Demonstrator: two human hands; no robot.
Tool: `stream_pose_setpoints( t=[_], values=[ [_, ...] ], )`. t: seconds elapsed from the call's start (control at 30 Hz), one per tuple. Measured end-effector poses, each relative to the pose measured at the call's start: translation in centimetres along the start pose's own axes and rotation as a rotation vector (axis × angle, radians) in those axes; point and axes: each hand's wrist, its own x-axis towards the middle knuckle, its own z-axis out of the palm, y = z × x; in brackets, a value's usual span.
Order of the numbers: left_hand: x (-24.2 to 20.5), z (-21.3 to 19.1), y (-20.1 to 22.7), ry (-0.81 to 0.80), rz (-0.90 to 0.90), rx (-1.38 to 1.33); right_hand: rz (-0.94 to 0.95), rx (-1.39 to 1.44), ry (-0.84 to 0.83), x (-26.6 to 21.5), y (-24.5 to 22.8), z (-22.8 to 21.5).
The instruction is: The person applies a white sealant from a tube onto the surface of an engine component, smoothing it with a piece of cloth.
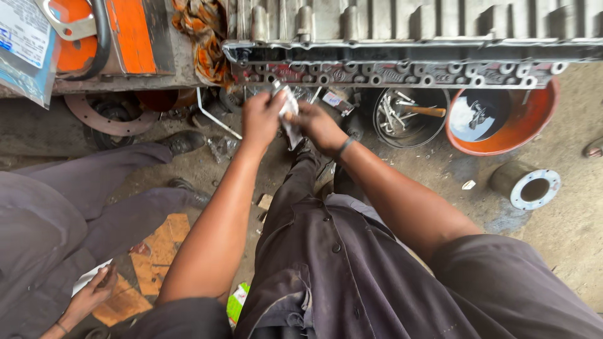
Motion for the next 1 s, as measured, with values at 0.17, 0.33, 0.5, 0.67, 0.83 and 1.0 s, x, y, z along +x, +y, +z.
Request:
stream_pose_setpoints(
  t=[0.17, 0.33, 0.5, 0.67, 0.83, 1.0],
  values=[
    [-5.2, -2.4, 1.7, -0.096, 0.124, -0.246, 0.011, -0.542, -0.184, -4.5, -4.5, 1.6],
    [-8.7, -1.7, 8.2, -0.057, 0.223, -0.028, -0.066, -0.725, -0.219, -9.2, -7.9, 3.8],
    [-11.4, 0.8, 14.2, 0.133, 0.536, 0.278, -0.181, -0.547, -0.176, -13.2, -10.2, 3.7],
    [-12.2, 3.5, 18.5, -0.014, 0.513, 0.16, -0.285, -0.554, -0.103, -16.4, -12.4, 2.4],
    [-12.4, 4.5, 21.3, -0.392, 0.582, 0.303, -0.432, -0.339, 0.062, -19.9, -14.5, 1.2],
    [-14.3, 6.0, 21.7, -0.506, 0.511, 0.437, -0.537, -0.505, 0.177, -22.8, -16.3, 1.2]
  ],
)
